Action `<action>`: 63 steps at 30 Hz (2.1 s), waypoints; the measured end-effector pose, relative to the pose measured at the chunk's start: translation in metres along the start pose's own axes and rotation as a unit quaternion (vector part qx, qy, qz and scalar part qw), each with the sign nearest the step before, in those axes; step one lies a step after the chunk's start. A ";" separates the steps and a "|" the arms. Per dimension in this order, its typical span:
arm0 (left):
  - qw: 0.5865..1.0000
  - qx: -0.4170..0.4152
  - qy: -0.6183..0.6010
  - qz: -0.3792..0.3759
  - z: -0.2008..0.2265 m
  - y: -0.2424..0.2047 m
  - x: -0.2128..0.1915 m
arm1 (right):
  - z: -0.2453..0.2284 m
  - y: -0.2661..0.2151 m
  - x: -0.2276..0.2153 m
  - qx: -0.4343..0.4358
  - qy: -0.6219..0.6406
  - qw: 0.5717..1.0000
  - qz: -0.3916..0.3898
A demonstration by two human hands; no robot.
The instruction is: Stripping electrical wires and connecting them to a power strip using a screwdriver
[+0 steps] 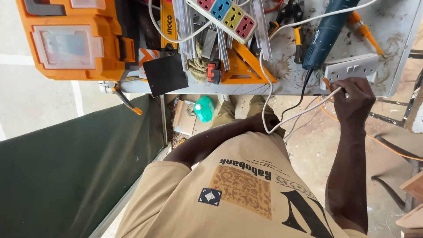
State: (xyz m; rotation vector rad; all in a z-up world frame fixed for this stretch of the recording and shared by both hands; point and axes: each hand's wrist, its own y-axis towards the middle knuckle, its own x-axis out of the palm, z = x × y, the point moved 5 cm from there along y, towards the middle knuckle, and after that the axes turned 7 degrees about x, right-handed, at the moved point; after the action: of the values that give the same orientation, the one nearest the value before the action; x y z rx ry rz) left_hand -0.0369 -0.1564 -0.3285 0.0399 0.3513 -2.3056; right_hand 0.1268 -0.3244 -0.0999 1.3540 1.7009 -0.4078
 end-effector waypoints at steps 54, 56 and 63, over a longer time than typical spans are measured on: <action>0.799 -0.257 -0.544 -0.013 0.141 -0.023 0.107 | 0.063 -0.410 0.161 0.660 0.485 0.572 -0.028; 0.755 -0.290 -0.587 0.002 0.137 -0.014 0.119 | 0.083 -0.448 0.166 0.658 0.463 0.581 -0.122; 0.800 -0.206 -0.521 0.215 0.135 0.014 0.072 | 0.029 -0.495 0.026 0.653 0.178 0.704 -0.214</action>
State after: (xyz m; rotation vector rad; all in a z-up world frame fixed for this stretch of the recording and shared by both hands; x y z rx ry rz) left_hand -0.0660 -0.2524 -0.2114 -1.1948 0.2074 -1.4493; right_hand -0.3063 -0.5011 -0.2671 2.0249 2.0730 -2.0379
